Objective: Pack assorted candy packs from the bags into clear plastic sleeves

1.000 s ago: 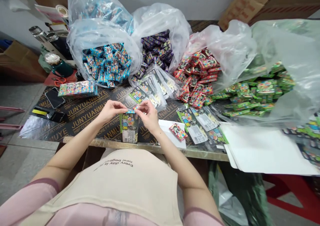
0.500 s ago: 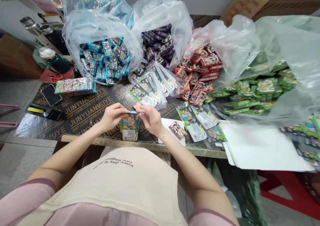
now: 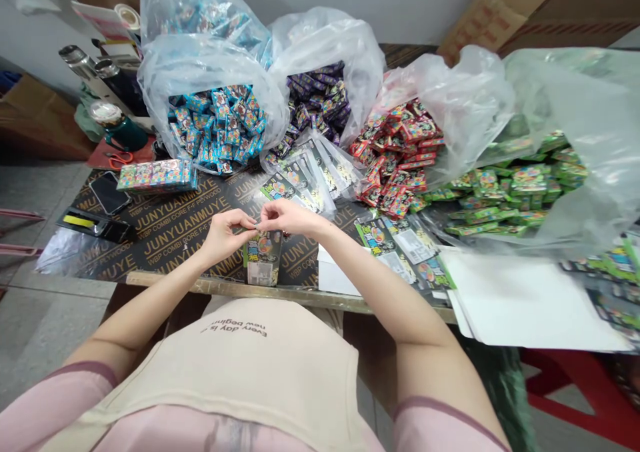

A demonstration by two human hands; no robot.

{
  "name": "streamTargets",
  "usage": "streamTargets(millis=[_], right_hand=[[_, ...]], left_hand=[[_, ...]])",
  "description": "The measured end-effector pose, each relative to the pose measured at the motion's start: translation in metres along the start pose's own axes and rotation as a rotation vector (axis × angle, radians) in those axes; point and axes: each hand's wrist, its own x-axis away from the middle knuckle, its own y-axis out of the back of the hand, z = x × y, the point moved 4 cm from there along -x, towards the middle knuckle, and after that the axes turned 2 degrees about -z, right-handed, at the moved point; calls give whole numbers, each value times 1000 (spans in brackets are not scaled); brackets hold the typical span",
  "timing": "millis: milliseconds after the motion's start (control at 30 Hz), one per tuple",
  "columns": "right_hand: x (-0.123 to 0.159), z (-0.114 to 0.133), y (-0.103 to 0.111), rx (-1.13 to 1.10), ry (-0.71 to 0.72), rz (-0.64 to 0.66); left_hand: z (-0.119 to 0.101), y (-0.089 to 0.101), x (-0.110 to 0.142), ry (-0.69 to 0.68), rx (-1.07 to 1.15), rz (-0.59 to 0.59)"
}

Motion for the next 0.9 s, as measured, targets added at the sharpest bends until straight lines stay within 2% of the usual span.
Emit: streamTargets(millis=[167,333,400,500,567,600,667,733,800,867,900], right_hand=[[-6,-1,3,23,16,5],[-11,-11,2,-67,-37,-6],[-11,-18,0,-177,-66,-71],[-10,-32,0,-303,-105,-198],[-9,-42,7,-246,-98,-309],[-8,-46,14,-141,-75,-399],[-6,-54,31,221,-18,-614],[-5,-63,45,662,-30,-767],[-9,-79,52,965,-152,-784],[-13,-95,55,1089,-268,-761],[-14,-101,56,1107,-305,-759]], left_hand=[[-6,-3,2,-55,-79,-43],[-3,-7,4,-9,-89,-83],[6,-11,11,76,-23,-94],[28,-22,29,307,265,-75],[37,-25,40,429,426,-23],[39,-21,42,447,445,-13],[37,3,38,391,339,-80],[32,44,23,238,98,-229],[32,89,3,68,-198,-354],[45,129,-18,-32,-463,-383],[57,145,-27,-35,-570,-369]])
